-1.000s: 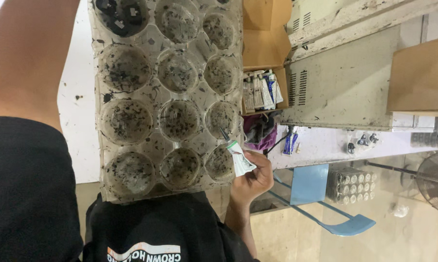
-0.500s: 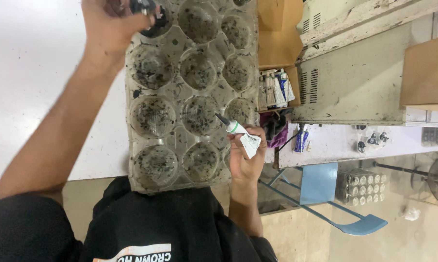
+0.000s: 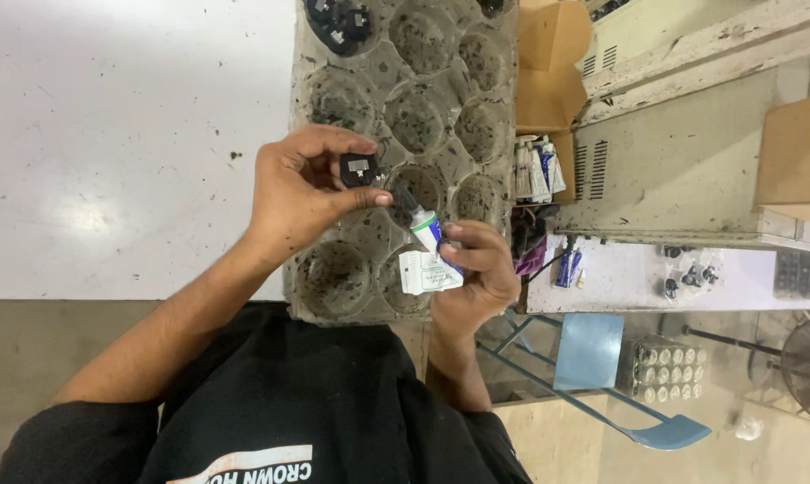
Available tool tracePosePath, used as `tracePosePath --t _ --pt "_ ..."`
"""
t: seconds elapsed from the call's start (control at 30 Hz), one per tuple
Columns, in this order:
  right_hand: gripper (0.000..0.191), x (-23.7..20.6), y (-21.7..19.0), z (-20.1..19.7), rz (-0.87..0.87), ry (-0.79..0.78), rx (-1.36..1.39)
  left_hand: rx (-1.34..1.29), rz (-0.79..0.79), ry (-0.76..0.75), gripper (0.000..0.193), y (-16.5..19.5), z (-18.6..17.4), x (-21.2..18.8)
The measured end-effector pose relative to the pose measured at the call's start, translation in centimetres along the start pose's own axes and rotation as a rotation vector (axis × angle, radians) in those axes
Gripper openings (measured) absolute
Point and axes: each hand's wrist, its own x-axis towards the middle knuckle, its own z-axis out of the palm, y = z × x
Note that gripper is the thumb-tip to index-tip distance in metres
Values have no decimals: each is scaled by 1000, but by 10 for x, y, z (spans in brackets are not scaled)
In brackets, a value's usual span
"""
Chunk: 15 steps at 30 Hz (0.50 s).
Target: The person picks small black plug-like components one at a time from a plastic tray, squeezes adhesive from a tube onto each component, and places it back into the tray, repeating this across many components on the workbench.
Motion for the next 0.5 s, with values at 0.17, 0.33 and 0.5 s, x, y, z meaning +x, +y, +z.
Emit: tracePosePath --t 0.17,0.33,0.5 --pt "18 2 -22 12 -155 -8 -175 -108 -148 -26 43 12 -8 -14" --pt "20 -3 -30 16 -175 -12 -198 -100 -96 -6 46 19 -7 -26" --pt "20 -5 -33 17 -200 -5 -227 -217 -47 -19 39 20 -7 -27"
